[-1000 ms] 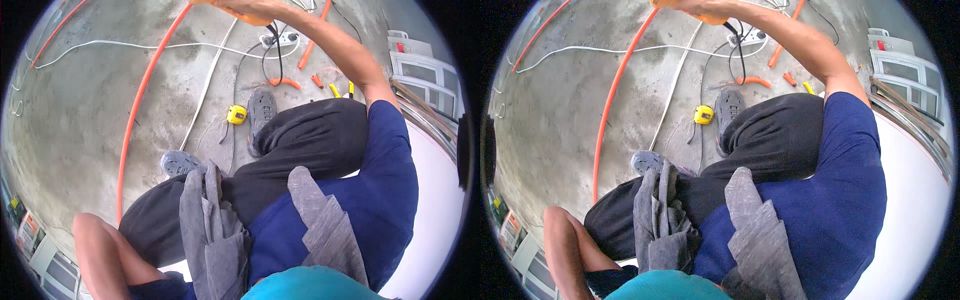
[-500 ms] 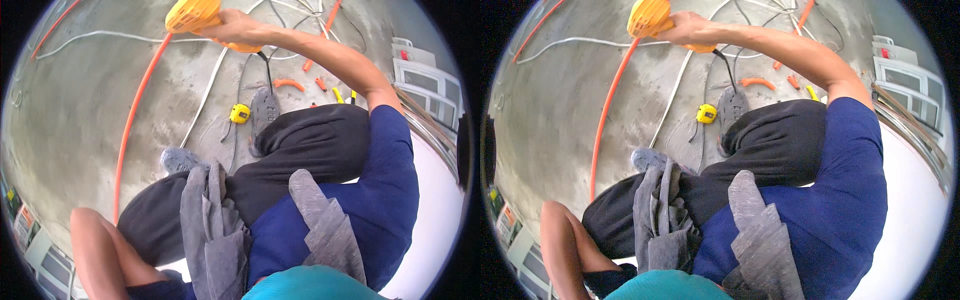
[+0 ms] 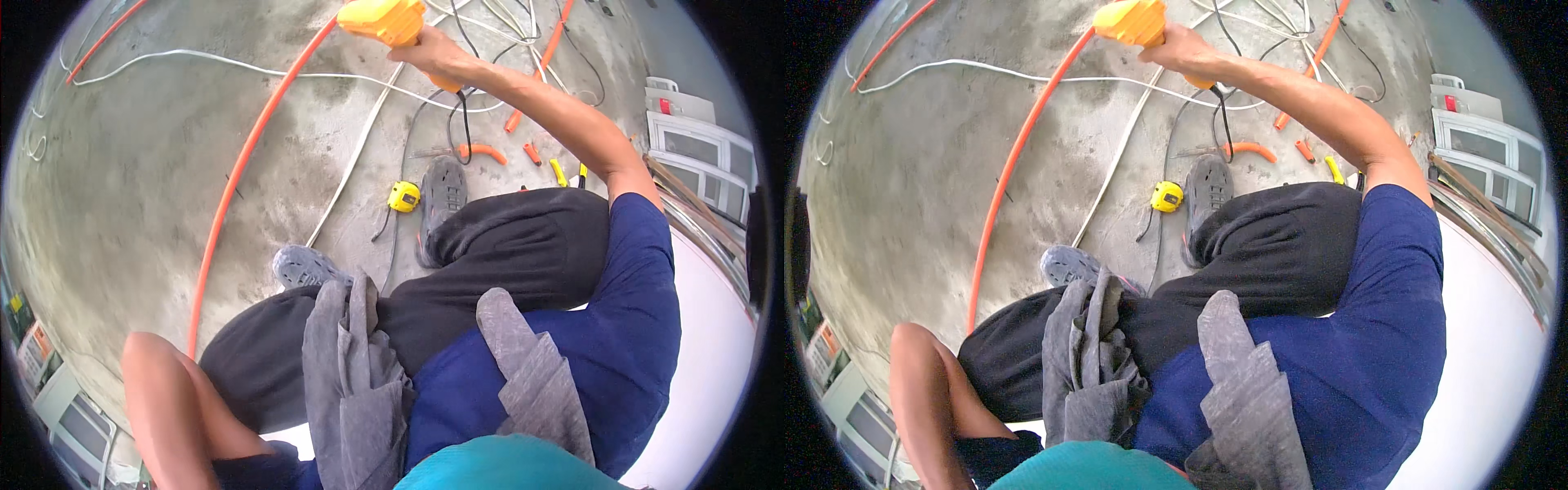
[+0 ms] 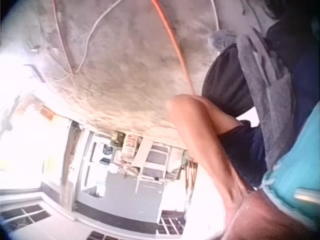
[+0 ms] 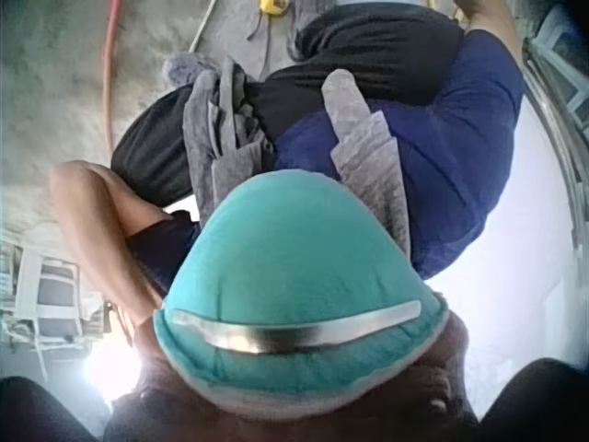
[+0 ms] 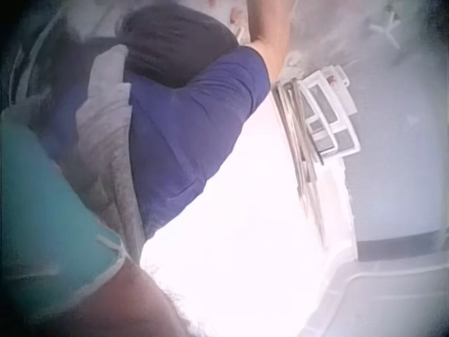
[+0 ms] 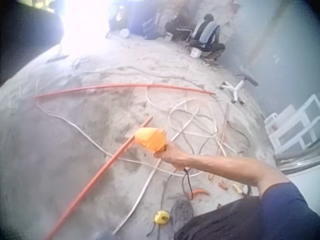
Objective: The person heats a pipe using a heat gun, bends the heated pipe by hand, and cuts it using pliers.
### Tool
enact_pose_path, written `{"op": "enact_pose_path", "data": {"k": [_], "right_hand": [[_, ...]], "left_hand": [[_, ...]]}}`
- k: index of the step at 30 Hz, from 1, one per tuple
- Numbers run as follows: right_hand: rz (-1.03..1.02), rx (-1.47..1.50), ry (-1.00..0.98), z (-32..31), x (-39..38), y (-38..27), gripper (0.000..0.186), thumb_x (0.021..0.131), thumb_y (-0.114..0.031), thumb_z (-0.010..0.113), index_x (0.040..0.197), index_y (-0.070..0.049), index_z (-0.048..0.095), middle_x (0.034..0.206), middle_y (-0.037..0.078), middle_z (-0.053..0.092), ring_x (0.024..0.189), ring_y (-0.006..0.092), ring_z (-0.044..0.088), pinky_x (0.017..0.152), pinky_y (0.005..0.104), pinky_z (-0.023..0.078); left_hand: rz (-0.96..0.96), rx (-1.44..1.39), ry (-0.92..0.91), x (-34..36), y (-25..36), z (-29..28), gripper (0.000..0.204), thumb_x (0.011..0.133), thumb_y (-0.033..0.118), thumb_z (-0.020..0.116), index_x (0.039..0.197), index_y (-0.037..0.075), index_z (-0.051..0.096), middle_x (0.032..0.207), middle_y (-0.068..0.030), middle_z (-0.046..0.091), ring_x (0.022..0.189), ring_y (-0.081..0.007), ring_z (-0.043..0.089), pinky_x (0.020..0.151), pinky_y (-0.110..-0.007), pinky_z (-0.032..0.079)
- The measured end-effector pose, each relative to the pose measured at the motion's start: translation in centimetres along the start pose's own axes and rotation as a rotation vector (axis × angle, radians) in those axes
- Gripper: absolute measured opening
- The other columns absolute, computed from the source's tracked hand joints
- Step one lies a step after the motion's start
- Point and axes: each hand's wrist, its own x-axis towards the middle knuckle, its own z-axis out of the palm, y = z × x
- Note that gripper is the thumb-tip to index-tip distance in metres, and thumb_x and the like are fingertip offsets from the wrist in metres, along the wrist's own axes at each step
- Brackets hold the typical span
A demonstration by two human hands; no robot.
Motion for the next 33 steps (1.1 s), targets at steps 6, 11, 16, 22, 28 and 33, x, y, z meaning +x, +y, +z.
{"op": "enact_pose_path", "data": {"k": [6,11,16,22,28,33], "right_hand": [[-0.137,-0.053,-0.231,1.0,-2.3,-3.3,0.052,0.088,-0.038,0.077,0.129,-0.008,0.063,0.104,0.011,0.072,0.098,0.0221,0.068,0.087,0.0374,0.053],[-0.182,0.013,-0.111,2.2,-1.6,-1.5,0.052,0.086,-0.04,0.075,0.125,-0.006,0.066,0.099,0.012,0.073,0.093,0.024,0.07,0.085,0.038,0.055],[-0.021,0.055,0.071,-0.9,1.5,1.0,0.05,0.082,-0.043,0.074,0.115,-0.005,0.071,0.091,0.012,0.074,0.084,0.0229,0.071,0.078,0.0374,0.056],[0.045,0.191,0.124,0.7,3.2,1.3,0.039,0.085,-0.038,0.073,0.108,-0.006,0.074,0.088,0.006,0.072,0.081,0.019,0.068,0.074,0.0359,0.054],[-0.226,0.116,-0.081,2.2,-1.5,-1.4,0.046,0.087,-0.037,0.069,0.119,-0.005,0.069,0.096,0.012,0.072,0.091,0.0223,0.07,0.083,0.0393,0.055],[-0.198,0.074,-0.11,2.6,-1.7,-1.9,0.045,0.089,-0.036,0.071,0.121,-0.005,0.068,0.096,0.01,0.072,0.089,0.0215,0.069,0.082,0.0383,0.055]], "left_hand": [[-0.007,0.021,0.01,-0.1,-0.4,-1.1,0.042,0.105,0.028,0.049,0.129,-0.003,0.065,0.124,-0.0142,0.07,0.112,-0.0205,0.066,0.093,-0.035,0.052],[0.005,0.004,0.0,0.1,-0.4,0.5,0.041,0.105,0.028,0.049,0.128,-0.003,0.065,0.123,-0.0142,0.07,0.112,-0.0203,0.066,0.093,-0.035,0.052],[0.004,0.002,-0.001,0.3,-0.3,0.9,0.041,0.105,0.028,0.049,0.128,-0.003,0.065,0.123,-0.0141,0.07,0.112,-0.02,0.066,0.093,-0.035,0.052],[0.001,0.038,0.005,-0.5,0.0,-1.1,0.04,0.105,0.027,0.049,0.127,-0.003,0.065,0.123,-0.014,0.07,0.111,-0.0197,0.066,0.092,-0.035,0.052],[0.011,0.041,0.018,0.2,0.0,-1.4,0.04,0.106,0.027,0.049,0.127,-0.003,0.065,0.123,-0.014,0.07,0.111,-0.0193,0.066,0.092,-0.035,0.052],[0.002,0.055,0.024,-0.3,-0.8,-1.6,0.039,0.106,0.026,0.049,0.127,-0.003,0.065,0.122,-0.0139,0.07,0.111,-0.0191,0.066,0.092,-0.034,0.052]]}}
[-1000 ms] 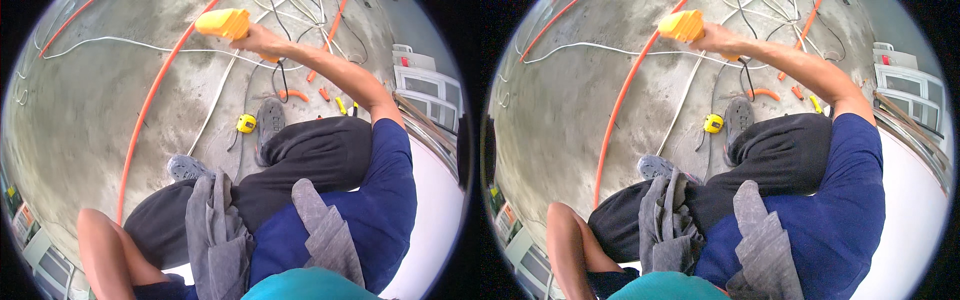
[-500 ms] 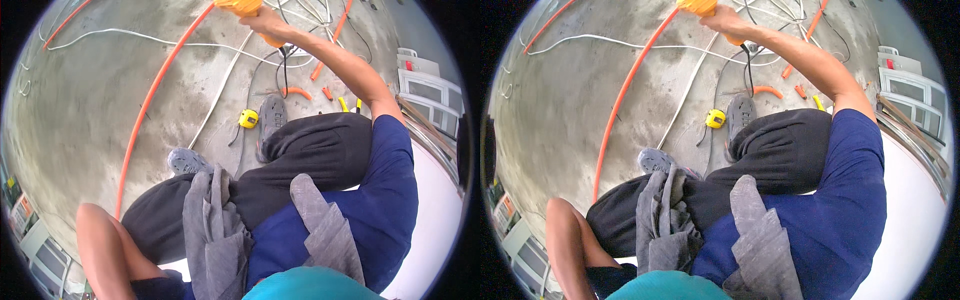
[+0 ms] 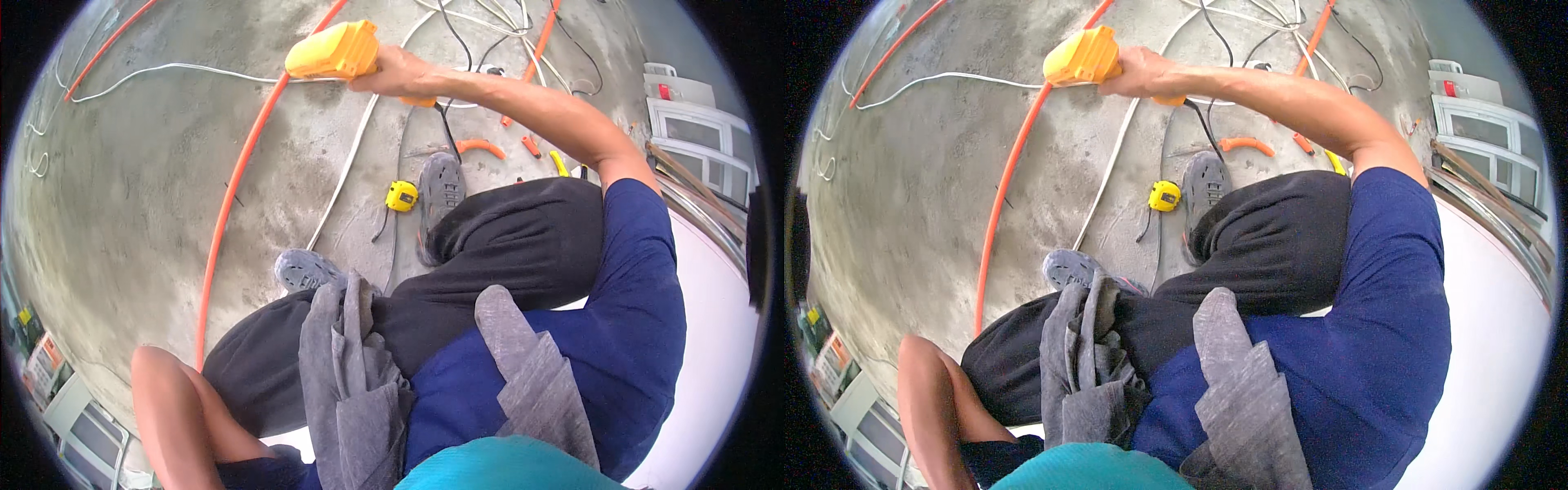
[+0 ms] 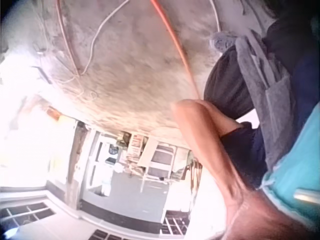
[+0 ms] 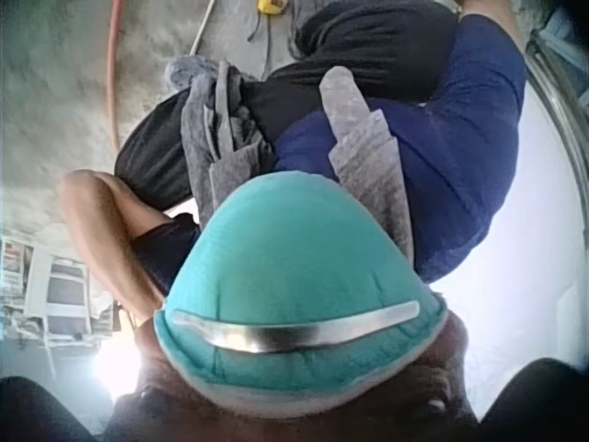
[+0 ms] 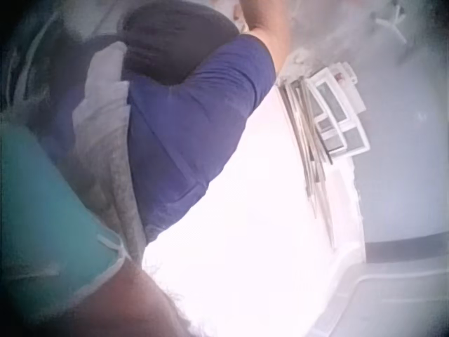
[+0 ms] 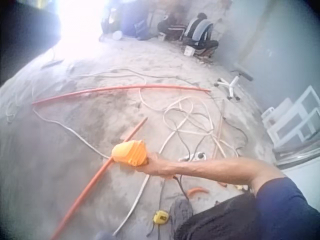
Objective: The person heats a pipe using a heat gun, bends the heated pipe by hand, and cuts it using pliers.
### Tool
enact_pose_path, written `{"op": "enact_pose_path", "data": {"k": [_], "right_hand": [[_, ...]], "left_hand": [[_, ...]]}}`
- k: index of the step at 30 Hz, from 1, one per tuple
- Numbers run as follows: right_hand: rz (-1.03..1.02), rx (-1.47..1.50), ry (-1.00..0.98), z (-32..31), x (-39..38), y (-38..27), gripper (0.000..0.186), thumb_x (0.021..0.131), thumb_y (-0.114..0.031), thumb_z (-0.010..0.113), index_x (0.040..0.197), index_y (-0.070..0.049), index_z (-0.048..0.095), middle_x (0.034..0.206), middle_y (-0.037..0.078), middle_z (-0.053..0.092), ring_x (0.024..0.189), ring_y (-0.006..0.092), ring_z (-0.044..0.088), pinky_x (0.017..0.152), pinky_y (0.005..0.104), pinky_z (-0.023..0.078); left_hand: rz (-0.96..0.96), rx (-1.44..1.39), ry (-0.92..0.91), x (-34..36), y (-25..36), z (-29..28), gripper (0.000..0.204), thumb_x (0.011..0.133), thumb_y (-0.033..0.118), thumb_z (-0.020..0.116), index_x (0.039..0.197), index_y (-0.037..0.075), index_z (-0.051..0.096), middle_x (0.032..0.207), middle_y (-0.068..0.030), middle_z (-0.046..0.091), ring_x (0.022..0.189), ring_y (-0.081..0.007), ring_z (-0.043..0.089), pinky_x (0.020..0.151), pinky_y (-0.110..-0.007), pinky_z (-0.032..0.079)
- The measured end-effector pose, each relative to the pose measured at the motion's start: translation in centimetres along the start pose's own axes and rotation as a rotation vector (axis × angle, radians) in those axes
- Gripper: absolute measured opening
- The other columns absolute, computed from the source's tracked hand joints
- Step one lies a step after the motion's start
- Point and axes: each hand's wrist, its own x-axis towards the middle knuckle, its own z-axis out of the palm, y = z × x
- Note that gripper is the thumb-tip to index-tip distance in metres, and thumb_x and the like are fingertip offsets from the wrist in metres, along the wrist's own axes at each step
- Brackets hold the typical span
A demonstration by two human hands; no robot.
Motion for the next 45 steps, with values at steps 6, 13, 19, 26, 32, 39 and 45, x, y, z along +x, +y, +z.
{"op": "enact_pose_path", "data": {"k": [6,13,19,26,32,39,45], "right_hand": [[0.08,0.085,0.124,-2.6,1.9,3.4,0.042,0.091,-0.039,0.073,0.115,-0.005,0.07,0.087,0.004,0.068,0.077,0.0148,0.064,0.07,0.0324,0.053],[0.19,0.306,0.355,-4.9,2.7,5.0,0.046,0.087,-0.036,0.079,0.122,-0.008,0.07,0.109,0.007,0.072,0.1,0.0172,0.065,0.085,0.0363,0.053],[0.113,0.231,0.127,-3.5,3.9,5.2,0.044,0.092,-0.043,0.072,0.116,-0.006,0.069,0.092,0.006,0.067,0.083,0.0171,0.064,0.074,0.0337,0.052],[0.1,0.165,0.012,-2.3,0.8,2.2,0.056,0.091,-0.046,0.073,0.129,-0.006,0.065,0.107,0.011,0.069,0.102,0.0222,0.066,0.09,0.0404,0.052],[-0.066,0.134,-0.074,-1.2,0.0,-0.3,0.051,0.09,-0.045,0.075,0.125,-0.01,0.067,0.108,0.01,0.072,0.102,0.0228,0.068,0.091,0.0395,0.053],[-0.15,0.114,-0.065,-0.2,-1.2,-0.2,0.046,0.093,-0.032,0.077,0.129,-0.007,0.063,0.115,0.011,0.073,0.102,0.02,0.069,0.091,0.0363,0.055],[-0.276,0.148,0.276,-1.8,1.2,3.6,0.047,0.09,-0.043,0.075,0.119,-0.006,0.069,0.099,0.011,0.076,0.095,0.0235,0.074,0.083,0.0378,0.058]], "left_hand": [[0.024,0.054,0.065,1.2,1.9,-5.3,0.039,0.106,0.026,0.049,0.126,-0.003,0.065,0.122,-0.0138,0.07,0.11,-0.0187,0.066,0.091,-0.034,0.052],[0.17,0.023,0.031,8.1,11.2,2.4,0.038,0.106,0.026,0.049,0.126,-0.003,0.065,0.122,-0.0138,0.07,0.11,-0.0184,0.066,0.091,-0.034,0.052],[0.327,0.222,-0.723,-3.9,9.9,30.6,0.067,0.09,0.054,0.073,0.132,0.004,0.061,0.127,-0.0213,0.067,0.121,-0.0365,0.063,0.1,-0.047,0.051],[0.372,0.237,-0.908,-9.8,8.7,34.2,0.052,0.09,0.05,0.074,0.114,0.005,0.059,0.115,-0.0199,0.068,0.112,-0.0383,0.064,0.093,-0.049,0.051],[0.317,0.213,-0.933,-10.1,9.7,35.7,0.039,0.093,0.036,0.071,0.111,0.004,0.059,0.107,-0.0206,0.068,0.107,-0.04,0.065,0.091,-0.049,0.052],[0.505,0.121,-0.922,-7.5,6.8,36.3,0.025,0.095,0.022,0.063,0.108,0.0,0.06,0.108,-0.0239,0.066,0.107,-0.0417,0.064,0.092,-0.049,0.052],[0.102,-0.185,-1.06,-6.1,7.2,35.2,0.026,0.101,0.026,0.063,0.109,0.002,0.058,0.093,-0.0097,0.062,0.085,-0.0184,0.061,0.076,-0.034,0.052]]}}
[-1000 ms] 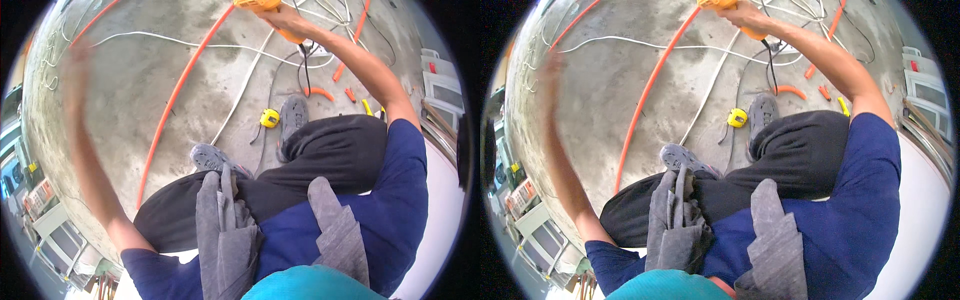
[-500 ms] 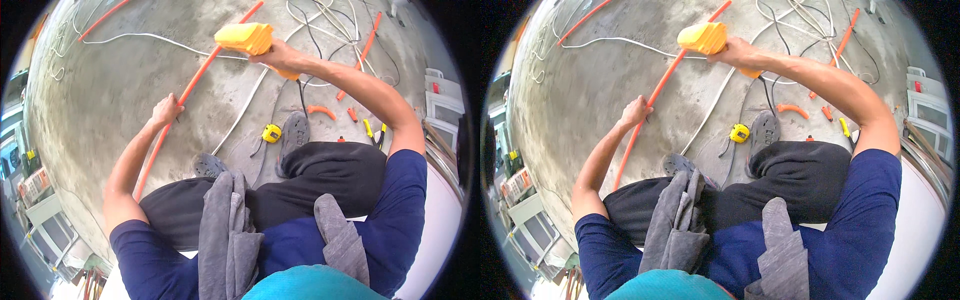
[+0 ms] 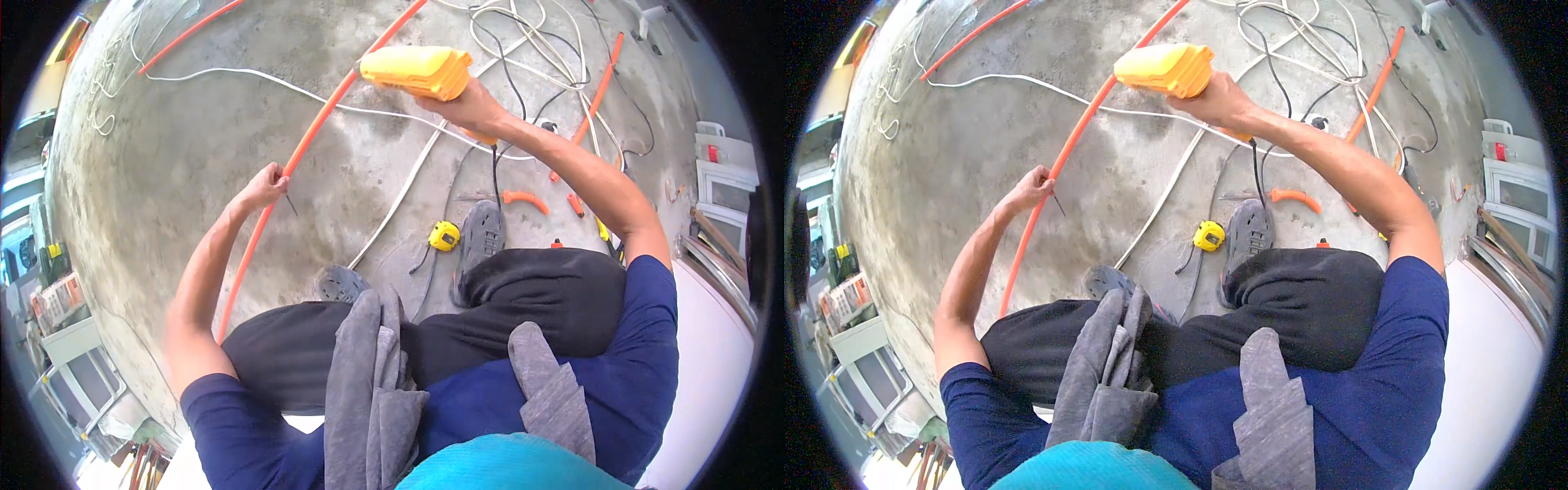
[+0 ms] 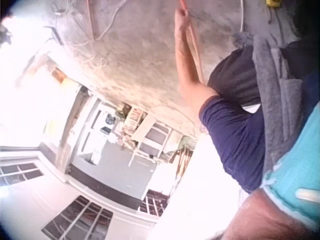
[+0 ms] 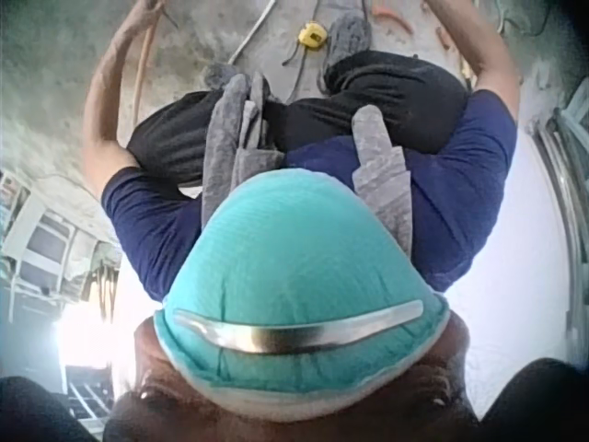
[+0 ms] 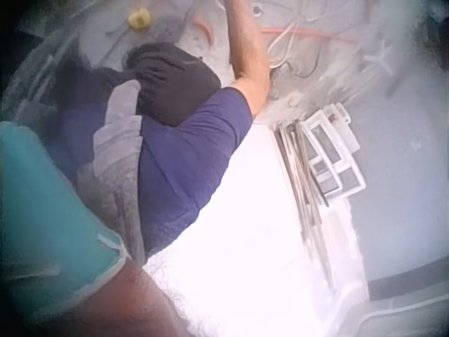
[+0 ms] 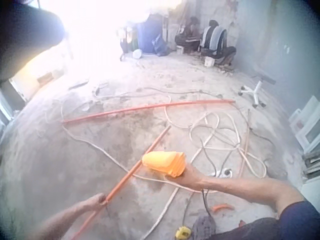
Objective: The person heats a pipe using a heat gun, bends the heated pipe by hand, and cuts it using pliers.
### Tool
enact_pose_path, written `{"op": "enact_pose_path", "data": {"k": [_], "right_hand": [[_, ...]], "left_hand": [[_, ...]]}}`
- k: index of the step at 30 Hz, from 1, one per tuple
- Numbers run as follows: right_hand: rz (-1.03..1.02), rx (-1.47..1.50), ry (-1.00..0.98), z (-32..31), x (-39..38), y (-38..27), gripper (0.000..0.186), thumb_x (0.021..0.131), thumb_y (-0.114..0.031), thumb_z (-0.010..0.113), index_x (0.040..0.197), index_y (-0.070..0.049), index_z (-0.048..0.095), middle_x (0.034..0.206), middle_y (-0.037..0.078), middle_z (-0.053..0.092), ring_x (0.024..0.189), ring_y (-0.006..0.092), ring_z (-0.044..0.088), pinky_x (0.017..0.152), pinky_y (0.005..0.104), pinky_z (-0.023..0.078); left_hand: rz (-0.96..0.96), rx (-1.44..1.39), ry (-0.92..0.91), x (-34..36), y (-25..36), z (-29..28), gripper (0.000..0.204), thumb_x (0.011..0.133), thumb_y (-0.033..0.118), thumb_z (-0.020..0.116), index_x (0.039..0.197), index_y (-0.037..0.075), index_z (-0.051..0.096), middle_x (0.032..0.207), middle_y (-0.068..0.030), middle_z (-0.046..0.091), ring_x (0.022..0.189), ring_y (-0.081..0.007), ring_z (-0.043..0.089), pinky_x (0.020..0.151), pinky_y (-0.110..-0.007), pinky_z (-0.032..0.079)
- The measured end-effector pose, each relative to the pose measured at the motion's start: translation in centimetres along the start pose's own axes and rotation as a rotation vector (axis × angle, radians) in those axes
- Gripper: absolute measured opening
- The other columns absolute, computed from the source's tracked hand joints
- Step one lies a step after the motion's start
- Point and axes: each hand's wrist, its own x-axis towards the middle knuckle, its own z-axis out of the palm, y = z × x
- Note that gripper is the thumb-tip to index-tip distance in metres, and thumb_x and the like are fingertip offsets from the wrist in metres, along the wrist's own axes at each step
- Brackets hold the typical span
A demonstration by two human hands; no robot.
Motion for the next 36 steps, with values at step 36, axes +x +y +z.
{"op": "enact_pose_path", "data": {"k": [36], "right_hand": [[0.069,0.032,-0.112,2.2,1.1,-2.5,0.042,0.091,-0.039,0.076,0.122,-0.011,0.069,0.101,0.008,0.076,0.095,0.0213,0.073,0.085,0.0361,0.058]], "left_hand": [[0.064,-0.341,0.041,-1.2,3.4,-0.9,0.037,0.109,0.043,0.053,0.121,0.008,0.053,0.075,0.0061,0.046,0.064,-0.0062,0.044,0.058,-0.027,0.04]]}}
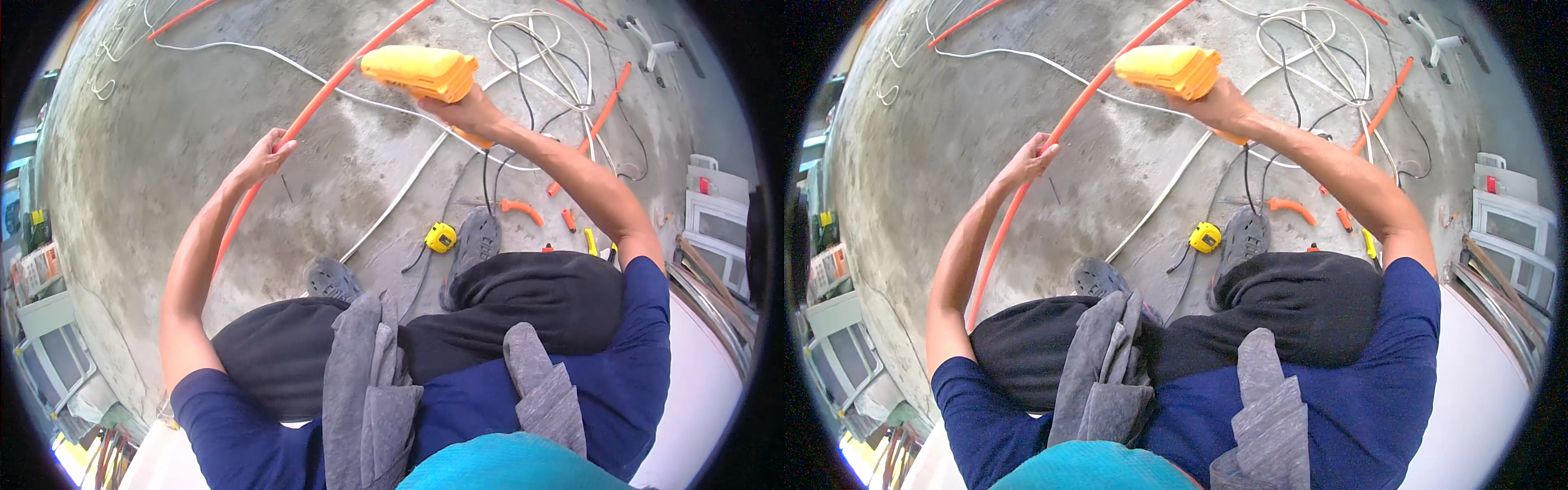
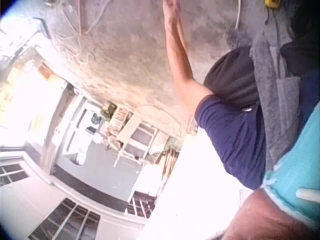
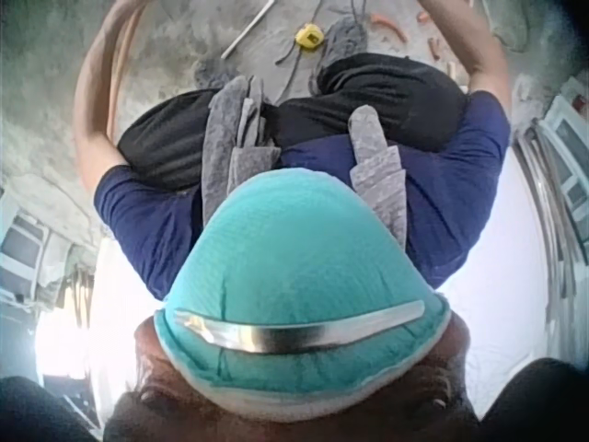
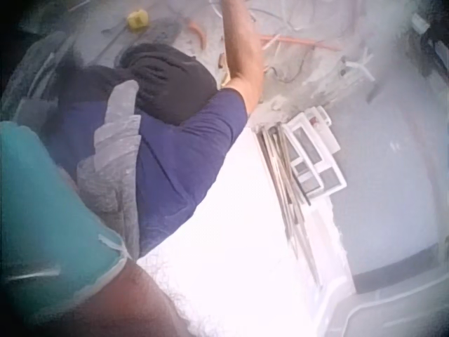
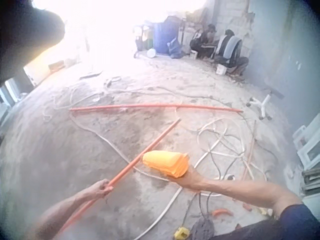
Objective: The person heats a pipe using a heat gun, bends the heated pipe by hand, and cuts it using pliers.
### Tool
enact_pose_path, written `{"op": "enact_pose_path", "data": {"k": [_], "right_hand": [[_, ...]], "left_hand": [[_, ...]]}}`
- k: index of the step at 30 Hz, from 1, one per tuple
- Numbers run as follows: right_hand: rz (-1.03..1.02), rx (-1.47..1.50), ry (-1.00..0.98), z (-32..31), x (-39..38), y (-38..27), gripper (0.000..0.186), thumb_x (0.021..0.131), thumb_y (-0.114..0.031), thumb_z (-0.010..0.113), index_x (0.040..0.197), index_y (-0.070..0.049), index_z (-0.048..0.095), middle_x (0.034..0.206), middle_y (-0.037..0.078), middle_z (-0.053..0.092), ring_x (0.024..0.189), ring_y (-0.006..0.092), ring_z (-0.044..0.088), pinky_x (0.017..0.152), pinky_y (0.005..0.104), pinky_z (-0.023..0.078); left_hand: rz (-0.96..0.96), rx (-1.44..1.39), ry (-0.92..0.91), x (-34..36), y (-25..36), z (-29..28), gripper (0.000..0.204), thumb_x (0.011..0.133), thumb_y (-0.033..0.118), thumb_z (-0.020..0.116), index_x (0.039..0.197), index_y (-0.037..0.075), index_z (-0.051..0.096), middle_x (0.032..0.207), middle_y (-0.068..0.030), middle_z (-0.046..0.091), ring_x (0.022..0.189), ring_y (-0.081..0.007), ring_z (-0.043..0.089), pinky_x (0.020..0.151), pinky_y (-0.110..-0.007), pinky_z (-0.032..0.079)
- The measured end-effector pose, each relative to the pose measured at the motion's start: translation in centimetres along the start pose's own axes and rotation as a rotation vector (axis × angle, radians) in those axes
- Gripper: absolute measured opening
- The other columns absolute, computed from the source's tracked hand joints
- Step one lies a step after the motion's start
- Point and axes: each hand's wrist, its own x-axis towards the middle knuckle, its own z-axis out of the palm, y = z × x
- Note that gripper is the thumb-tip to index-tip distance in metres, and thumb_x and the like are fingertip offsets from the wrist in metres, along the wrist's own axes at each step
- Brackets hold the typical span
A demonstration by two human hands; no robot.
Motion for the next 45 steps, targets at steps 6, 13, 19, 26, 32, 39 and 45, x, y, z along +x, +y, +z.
{"op": "enact_pose_path", "data": {"k": [6,13,19,26,32,39,45], "right_hand": [[-0.144,-0.036,-0.004,0.8,0.2,0.4,0.045,0.089,-0.036,0.076,0.125,-0.01,0.067,0.104,0.01,0.075,0.098,0.023,0.073,0.088,0.037,0.058],[0.113,-0.026,0.105,-2.9,0.8,2.2,0.044,0.088,-0.038,0.077,0.119,-0.007,0.07,0.101,0.01,0.076,0.096,0.022,0.073,0.086,0.0371,0.057],[0.101,0.052,0.214,-6.1,1.6,3.3,0.039,0.088,-0.038,0.077,0.108,-0.005,0.071,0.079,0.004,0.072,0.073,0.0139,0.07,0.066,0.0327,0.055],[0.007,0.078,0.309,-8.0,1.3,2.5,0.018,0.096,-0.023,0.071,0.094,-0.006,0.066,0.07,-0.004,0.057,0.061,0.005,0.052,0.055,0.0247,0.042],[0.047,0.054,0.291,-7.9,1.0,3.1,0.018,0.096,-0.023,0.072,0.094,-0.006,0.067,0.071,-0.004,0.058,0.059,0.0051,0.051,0.054,0.0249,0.042],[0.155,0.097,0.102,-4.4,-0.3,2.3,0.033,0.091,-0.033,0.075,0.108,-0.005,0.071,0.08,0.001,0.069,0.071,0.0089,0.064,0.064,0.0297,0.052],[0.064,0.028,0.026,-2.3,-0.5,1.8,0.043,0.091,-0.034,0.076,0.123,-0.007,0.068,0.104,0.007,0.076,0.098,0.0163,0.072,0.086,0.0344,0.058]], "left_hand": [[-0.063,-0.124,-0.045,0.5,-1.1,-0.6,0.031,0.109,0.039,0.055,0.117,0.01,0.053,0.075,0.0063,0.046,0.064,-0.0061,0.044,0.058,-0.027,0.041],[-0.019,-0.122,-0.036,1.0,-0.5,-0.3,0.029,0.108,0.039,0.056,0.104,0.01,0.052,0.077,0.0049,0.049,0.066,-0.0059,0.047,0.06,-0.026,0.043],[0.012,-0.07,-0.043,1.1,-1.1,-0.3,0.03,0.109,0.039,0.056,0.099,0.011,0.051,0.076,0.005,0.049,0.065,-0.0064,0.048,0.059,-0.026,0.043],[0.012,-0.066,-0.046,0.9,-1.3,-0.1,0.032,0.108,0.039,0.057,0.098,0.009,0.055,0.077,0.0044,0.049,0.066,-0.0066,0.048,0.06,-0.026,0.044],[-0.002,-0.083,-0.052,0.9,-0.5,0.2,0.033,0.107,0.04,0.058,0.108,0.007,0.06,0.075,0.0051,0.049,0.065,-0.0063,0.047,0.057,-0.026,0.042],[-0.025,-0.039,-0.024,0.3,0.1,0.7,0.039,0.107,0.044,0.057,0.119,0.007,0.055,0.075,0.0059,0.044,0.063,-0.006,0.043,0.056,-0.026,0.038],[-0.029,-0.049,-0.009,1.0,0.0,0.3,0.04,0.106,0.044,0.06,0.117,0.006,0.053,0.074,0.0052,0.045,0.063,-0.0065,0.044,0.055,-0.026,0.039]]}}
